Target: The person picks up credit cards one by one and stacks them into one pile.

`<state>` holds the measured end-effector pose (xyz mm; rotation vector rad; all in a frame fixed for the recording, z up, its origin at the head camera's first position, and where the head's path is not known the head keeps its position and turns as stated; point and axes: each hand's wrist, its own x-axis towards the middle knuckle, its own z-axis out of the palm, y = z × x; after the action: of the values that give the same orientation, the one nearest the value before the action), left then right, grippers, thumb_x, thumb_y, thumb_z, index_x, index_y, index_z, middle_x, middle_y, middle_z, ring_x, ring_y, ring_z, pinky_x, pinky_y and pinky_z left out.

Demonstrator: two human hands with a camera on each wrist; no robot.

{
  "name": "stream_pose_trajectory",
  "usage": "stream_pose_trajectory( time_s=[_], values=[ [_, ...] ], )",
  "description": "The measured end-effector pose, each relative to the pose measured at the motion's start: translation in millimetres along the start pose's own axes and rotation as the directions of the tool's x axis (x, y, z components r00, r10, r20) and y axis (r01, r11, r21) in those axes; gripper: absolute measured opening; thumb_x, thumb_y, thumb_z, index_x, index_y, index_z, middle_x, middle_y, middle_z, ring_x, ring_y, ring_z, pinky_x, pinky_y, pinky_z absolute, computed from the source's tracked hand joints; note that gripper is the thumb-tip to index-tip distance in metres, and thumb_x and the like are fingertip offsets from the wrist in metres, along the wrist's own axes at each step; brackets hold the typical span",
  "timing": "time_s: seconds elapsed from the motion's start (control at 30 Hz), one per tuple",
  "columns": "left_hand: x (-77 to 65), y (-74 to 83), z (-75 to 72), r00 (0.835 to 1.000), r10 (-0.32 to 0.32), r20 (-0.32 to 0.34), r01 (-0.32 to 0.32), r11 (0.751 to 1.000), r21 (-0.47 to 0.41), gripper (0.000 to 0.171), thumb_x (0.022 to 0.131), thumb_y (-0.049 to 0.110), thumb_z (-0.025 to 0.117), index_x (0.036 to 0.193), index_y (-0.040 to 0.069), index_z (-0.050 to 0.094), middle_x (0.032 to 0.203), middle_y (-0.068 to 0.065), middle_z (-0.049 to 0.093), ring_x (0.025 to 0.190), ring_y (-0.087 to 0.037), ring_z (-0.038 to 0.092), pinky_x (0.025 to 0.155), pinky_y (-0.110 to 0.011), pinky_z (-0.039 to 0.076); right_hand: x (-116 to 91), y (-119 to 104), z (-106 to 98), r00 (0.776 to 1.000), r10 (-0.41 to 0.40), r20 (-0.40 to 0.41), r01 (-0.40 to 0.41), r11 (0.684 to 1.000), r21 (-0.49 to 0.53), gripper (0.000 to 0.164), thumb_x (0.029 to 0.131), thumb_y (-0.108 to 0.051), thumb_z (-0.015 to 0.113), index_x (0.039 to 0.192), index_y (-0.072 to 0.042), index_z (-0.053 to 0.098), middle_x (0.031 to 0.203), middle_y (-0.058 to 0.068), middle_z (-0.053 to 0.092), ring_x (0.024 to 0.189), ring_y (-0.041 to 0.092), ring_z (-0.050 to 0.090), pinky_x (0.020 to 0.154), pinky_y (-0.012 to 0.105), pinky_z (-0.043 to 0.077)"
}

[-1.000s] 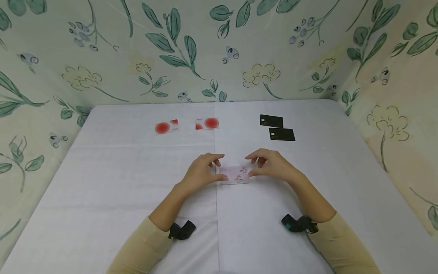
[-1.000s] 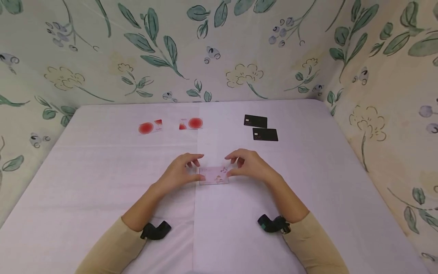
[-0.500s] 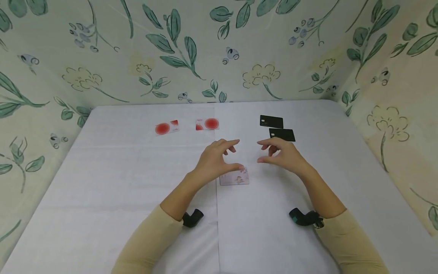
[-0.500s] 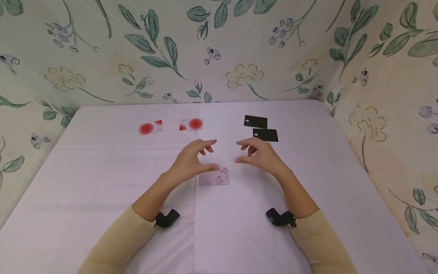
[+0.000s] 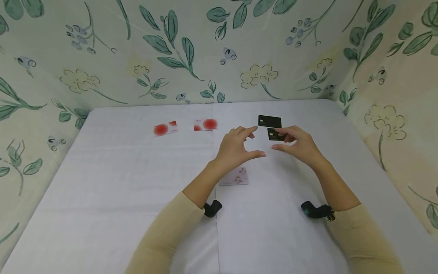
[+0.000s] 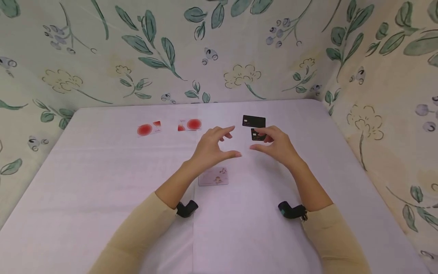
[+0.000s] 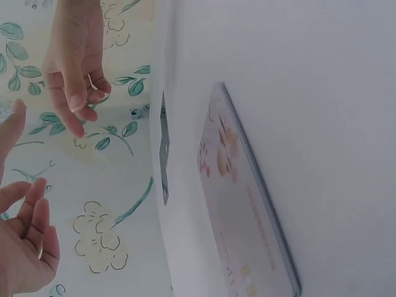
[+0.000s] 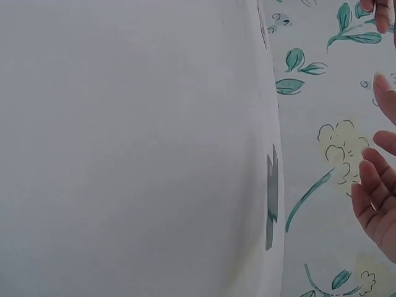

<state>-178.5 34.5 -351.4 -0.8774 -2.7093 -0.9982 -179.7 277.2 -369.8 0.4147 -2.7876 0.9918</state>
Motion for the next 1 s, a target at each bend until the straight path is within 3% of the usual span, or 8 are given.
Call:
stream_pose_trajectory(
  time_s=[0.2, 0.4, 0.5, 0.73, 0.87, 1.0],
  values=[
    [15.7, 8.6, 17.6, 0.998, -0.054, -0.027, 0.054, 0.998, 0.013, 0.083, 0.074, 0.055, 0.073, 0.142, 0.019, 0.043, 0.116, 0.001, 0.058, 0.105, -0.017, 0.05, 0.089, -0.031, 0.04, 4, 14, -15, 1.0, 0.008, -0.023, -0.01, 0.998, -0.054, 0.057, 0.075, -0.017, 0.081, 0.125, -0.002, 0.059, 0.112, 0.017, 0.058, 0.09, 0.026, 0.053, 0.069, 0.013, 0.038],
    [31.0, 10.1, 36.9, 0.981, -0.184, -0.056, 0.173, 0.972, -0.159, 0.078, 0.077, 0.054, 0.071, 0.141, 0.018, 0.045, 0.117, 0.002, 0.058, 0.108, -0.017, 0.049, 0.093, -0.038, 0.035, 10, 25, -24, 0.995, 0.097, -0.011, -0.097, 0.993, -0.065, 0.062, 0.078, -0.027, 0.078, 0.131, -0.006, 0.055, 0.118, 0.017, 0.054, 0.097, 0.029, 0.051, 0.078, 0.036, 0.042],
    [37.9, 8.9, 46.2, 0.972, -0.228, -0.053, 0.215, 0.96, -0.181, 0.077, 0.077, 0.056, 0.07, 0.141, 0.019, 0.045, 0.119, 0.001, 0.057, 0.11, -0.019, 0.047, 0.093, -0.04, 0.033, 13, 33, -23, 0.991, 0.134, -0.003, -0.134, 0.99, -0.049, 0.066, 0.079, -0.032, 0.077, 0.134, -0.007, 0.052, 0.122, 0.018, 0.051, 0.101, 0.031, 0.049, 0.079, 0.043, 0.042],
    [50.9, 6.0, 66.3, 0.943, -0.332, 0.026, 0.333, 0.939, -0.086, 0.081, 0.076, 0.063, 0.066, 0.143, 0.023, 0.042, 0.134, -0.004, 0.049, 0.12, -0.022, 0.042, 0.096, -0.042, 0.034, 18, 54, -20, 0.982, 0.182, 0.039, -0.179, 0.98, -0.085, 0.075, 0.08, -0.041, 0.073, 0.14, -0.007, 0.044, 0.125, 0.021, 0.047, 0.104, 0.034, 0.046, 0.078, 0.044, 0.043],
    [57.1, 3.5, 78.4, 0.939, -0.339, 0.064, 0.336, 0.94, 0.055, 0.086, 0.077, 0.067, 0.062, 0.146, 0.024, 0.036, 0.136, -0.005, 0.045, 0.12, -0.022, 0.041, 0.096, -0.039, 0.035, 20, 64, -18, 0.978, 0.199, 0.055, -0.193, 0.976, -0.105, 0.077, 0.081, -0.042, 0.072, 0.141, -0.004, 0.042, 0.125, 0.024, 0.046, 0.105, 0.036, 0.047, 0.08, 0.047, 0.044],
    [60.3, 2.0, 88.8, 0.927, -0.358, 0.115, 0.334, 0.924, 0.185, 0.088, 0.077, 0.071, 0.058, 0.147, 0.025, 0.033, 0.133, -0.004, 0.045, 0.117, -0.02, 0.041, 0.093, -0.036, 0.034, 23, 72, -15, 0.964, 0.245, 0.1, -0.233, 0.965, -0.117, 0.081, 0.082, -0.044, 0.071, 0.143, -0.004, 0.038, 0.127, 0.026, 0.043, 0.105, 0.038, 0.046, 0.082, 0.049, 0.044]
  ],
)
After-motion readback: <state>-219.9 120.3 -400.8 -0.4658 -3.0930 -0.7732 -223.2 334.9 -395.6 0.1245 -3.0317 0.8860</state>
